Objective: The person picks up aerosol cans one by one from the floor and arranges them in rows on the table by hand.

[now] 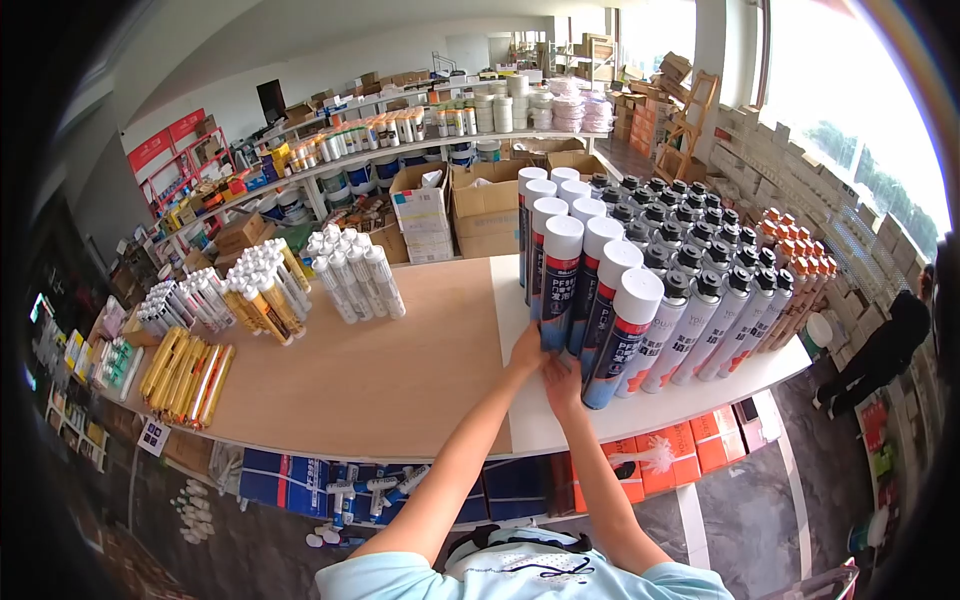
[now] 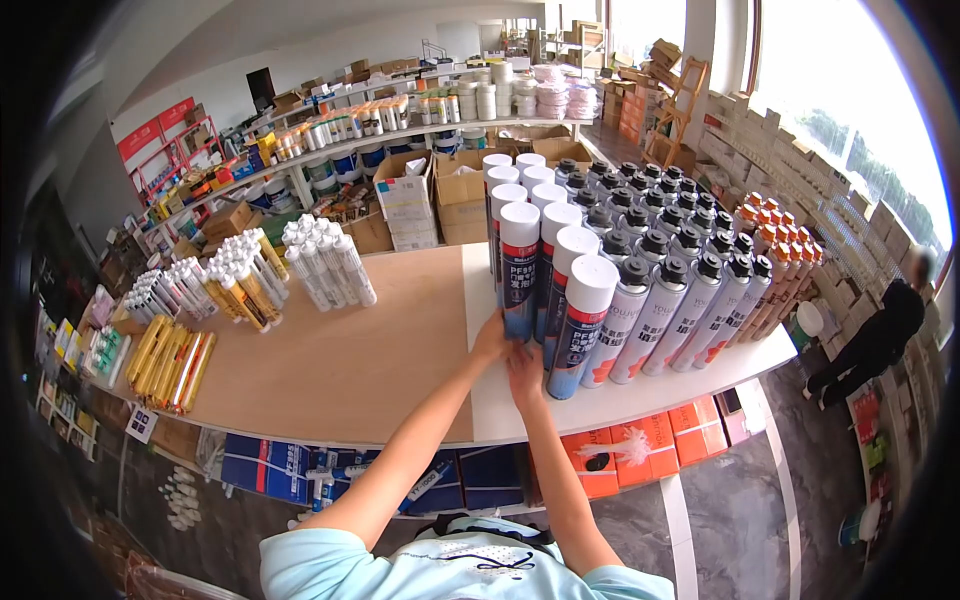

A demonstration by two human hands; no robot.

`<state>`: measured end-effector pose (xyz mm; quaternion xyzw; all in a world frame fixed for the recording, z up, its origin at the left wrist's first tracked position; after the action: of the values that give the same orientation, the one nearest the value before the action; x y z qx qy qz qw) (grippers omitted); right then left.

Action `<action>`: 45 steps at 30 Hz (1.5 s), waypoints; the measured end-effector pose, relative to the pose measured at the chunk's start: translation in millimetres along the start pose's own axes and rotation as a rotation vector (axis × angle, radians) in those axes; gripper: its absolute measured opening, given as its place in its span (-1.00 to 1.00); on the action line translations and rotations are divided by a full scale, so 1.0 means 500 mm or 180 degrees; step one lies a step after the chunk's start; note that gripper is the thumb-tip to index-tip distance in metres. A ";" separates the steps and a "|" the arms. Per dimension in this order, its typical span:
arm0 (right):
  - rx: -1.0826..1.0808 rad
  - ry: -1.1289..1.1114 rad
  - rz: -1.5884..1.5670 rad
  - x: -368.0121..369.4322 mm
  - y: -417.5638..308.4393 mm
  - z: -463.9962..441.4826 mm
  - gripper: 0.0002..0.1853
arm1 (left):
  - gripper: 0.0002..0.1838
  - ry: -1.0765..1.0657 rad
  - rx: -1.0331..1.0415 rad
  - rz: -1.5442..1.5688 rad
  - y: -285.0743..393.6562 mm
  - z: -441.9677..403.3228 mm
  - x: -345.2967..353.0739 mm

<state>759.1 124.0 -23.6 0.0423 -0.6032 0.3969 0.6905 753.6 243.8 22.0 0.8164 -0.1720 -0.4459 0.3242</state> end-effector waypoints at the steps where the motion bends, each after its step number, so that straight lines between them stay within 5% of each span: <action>1: -0.0019 -0.0012 0.0040 0.004 -0.002 0.007 -0.27 | -0.16 0.0088 0.0174 0.0153 0.006 -0.001 -0.004; 7: 0.0069 0.0011 0.0022 -0.020 0.009 0.003 -0.27 | -0.11 0.0191 -0.0591 -0.0389 0.026 0.007 0.019; 27: 0.0199 -0.0105 0.0651 -0.028 0.002 0.036 -0.36 | -0.11 0.0020 -0.0331 0.0037 0.001 0.076 -0.003; 34: -0.0598 -0.0717 0.2573 0.005 0.009 0.094 -0.38 | -0.18 0.0137 -0.0238 -0.0377 0.022 0.229 -0.121; 36: -0.1381 -0.1030 0.3797 0.016 0.013 0.106 -0.40 | -0.18 0.0306 -0.0303 -0.0575 0.016 0.280 -0.163; 45: -0.1233 -0.2468 0.4514 0.127 0.100 0.257 -0.37 | -0.23 0.1236 -0.0783 -0.1251 0.031 0.551 -0.311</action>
<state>623.5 120.6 44.8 -0.3338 -0.7395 0.5844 0.0148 437.9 217.6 20.7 0.8586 0.1097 -0.3532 0.3549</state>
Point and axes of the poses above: each hand's wrist, its own z-axis away from the middle knuckle, its own x-axis out of the palm, y = z × x, the point moved 1 cm from there along -z, towards the middle knuckle, and after that the axes turned 4 degrees about -z, right-handed, at the moved point
